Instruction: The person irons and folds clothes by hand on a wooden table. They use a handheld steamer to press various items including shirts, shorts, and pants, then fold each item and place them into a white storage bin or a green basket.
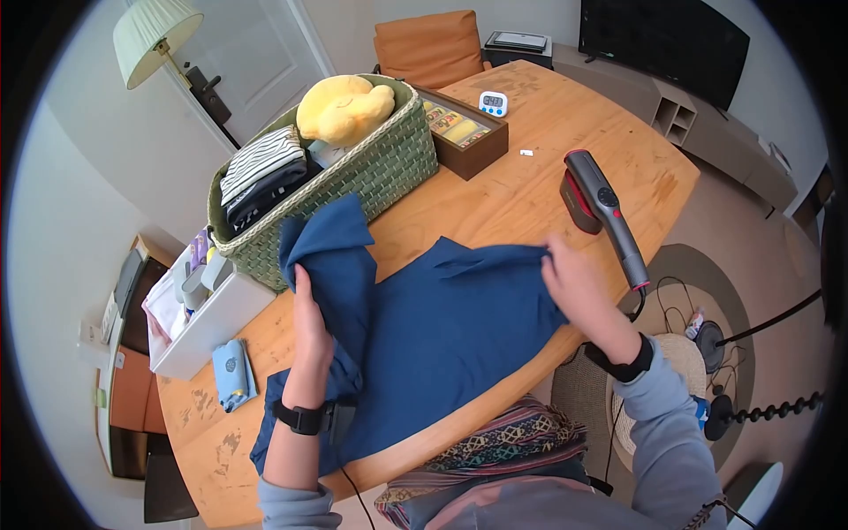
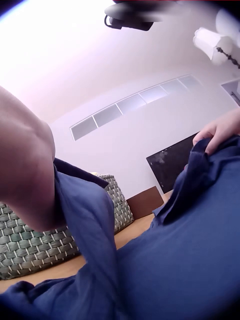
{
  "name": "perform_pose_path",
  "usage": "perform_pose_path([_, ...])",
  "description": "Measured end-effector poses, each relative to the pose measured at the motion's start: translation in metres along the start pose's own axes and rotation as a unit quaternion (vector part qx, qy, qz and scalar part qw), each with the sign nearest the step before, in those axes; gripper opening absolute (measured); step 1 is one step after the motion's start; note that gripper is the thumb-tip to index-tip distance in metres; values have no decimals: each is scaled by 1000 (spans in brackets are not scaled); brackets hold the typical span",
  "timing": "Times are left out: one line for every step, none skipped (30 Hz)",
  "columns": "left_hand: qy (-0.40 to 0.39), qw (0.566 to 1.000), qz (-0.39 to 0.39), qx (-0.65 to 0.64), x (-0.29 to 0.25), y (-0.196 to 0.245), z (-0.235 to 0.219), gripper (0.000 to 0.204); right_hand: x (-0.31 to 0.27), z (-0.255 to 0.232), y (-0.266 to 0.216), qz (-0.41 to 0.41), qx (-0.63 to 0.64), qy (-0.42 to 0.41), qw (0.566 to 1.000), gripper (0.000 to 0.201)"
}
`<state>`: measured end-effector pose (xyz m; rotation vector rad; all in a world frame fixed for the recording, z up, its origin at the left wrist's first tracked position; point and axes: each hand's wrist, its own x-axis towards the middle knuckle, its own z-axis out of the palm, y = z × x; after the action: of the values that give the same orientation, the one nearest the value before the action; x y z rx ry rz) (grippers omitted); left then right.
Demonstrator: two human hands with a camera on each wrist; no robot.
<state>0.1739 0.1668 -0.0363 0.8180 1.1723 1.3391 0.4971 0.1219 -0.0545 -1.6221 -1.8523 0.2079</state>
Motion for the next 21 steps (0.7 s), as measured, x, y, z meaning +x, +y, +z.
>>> perform_pose_path([16,1000,9,-6,1,-1,-2,65,4,-6,5,67,-86,-44,993,17])
perform_pose_path([16,1000,9,-6,0,-2,-5,65,5,-10,10,133,-171,-87,972,16])
perform_pose_path([-9,998,36,53,-1,-3,-8,68,3,-10,15,133,-172,-87,972,16])
perform_pose_path([-34,991,63,112,-3,-4,-10,70,2,-8,21,137,-197,-99,966,21])
perform_pose_path([-33,991,64,111,-3,-6,-11,70,1,-5,26,141,-222,-110,958,27])
perform_pose_path([-51,987,78,129,-5,-7,-8,70,-1,-2,31,140,-224,-110,958,27])
perform_pose_path([-68,982,93,147,-7,-8,-4,69,-4,3,35,40,-205,-90,974,38])
perform_pose_path([-57,981,88,164,-13,-7,2,66,-5,5,36,-60,-183,-69,979,50])
perform_pose_path([-57,981,88,163,-16,-7,6,66,-4,5,32,-61,-183,-69,979,50])
perform_pose_path([-55,975,96,193,-19,-7,8,66,-1,7,24,-81,-143,-95,982,54])
perform_pose_path([-53,968,105,223,-19,-7,9,66,2,9,18,-101,-103,-121,982,59])
perform_pose_path([-54,966,94,235,-18,-8,7,65,5,11,15,-100,-102,-121,982,59])
perform_pose_path([-54,966,94,236,-19,-9,6,65,8,15,13,-107,-132,-123,978,61])
perform_pose_path([-55,965,98,238,-19,-9,5,65,13,18,12,-114,-162,-125,972,63])
perform_pose_path([-57,964,101,241,-20,-9,5,66,17,21,13,-114,-162,-124,972,63])
perform_pose_path([-58,963,105,243,-21,-10,4,66,23,25,15,-114,-154,-135,972,59])
perform_pose_path([-59,961,109,246,-22,-10,3,66,28,29,16,-113,-147,-145,972,55])
perform_pose_path([-60,960,113,248,-23,-10,2,66,35,32,15,-113,-146,-145,972,55])
perform_pose_path([-61,959,116,250,-24,-11,1,66,42,36,14,-74,-154,-182,968,48])
perform_pose_path([-62,958,119,253,-25,-11,0,66,48,40,15,-34,-160,-219,962,42])
perform_pose_path([-63,957,122,255,-27,-11,-1,67,54,46,23,-34,-160,-219,962,42])
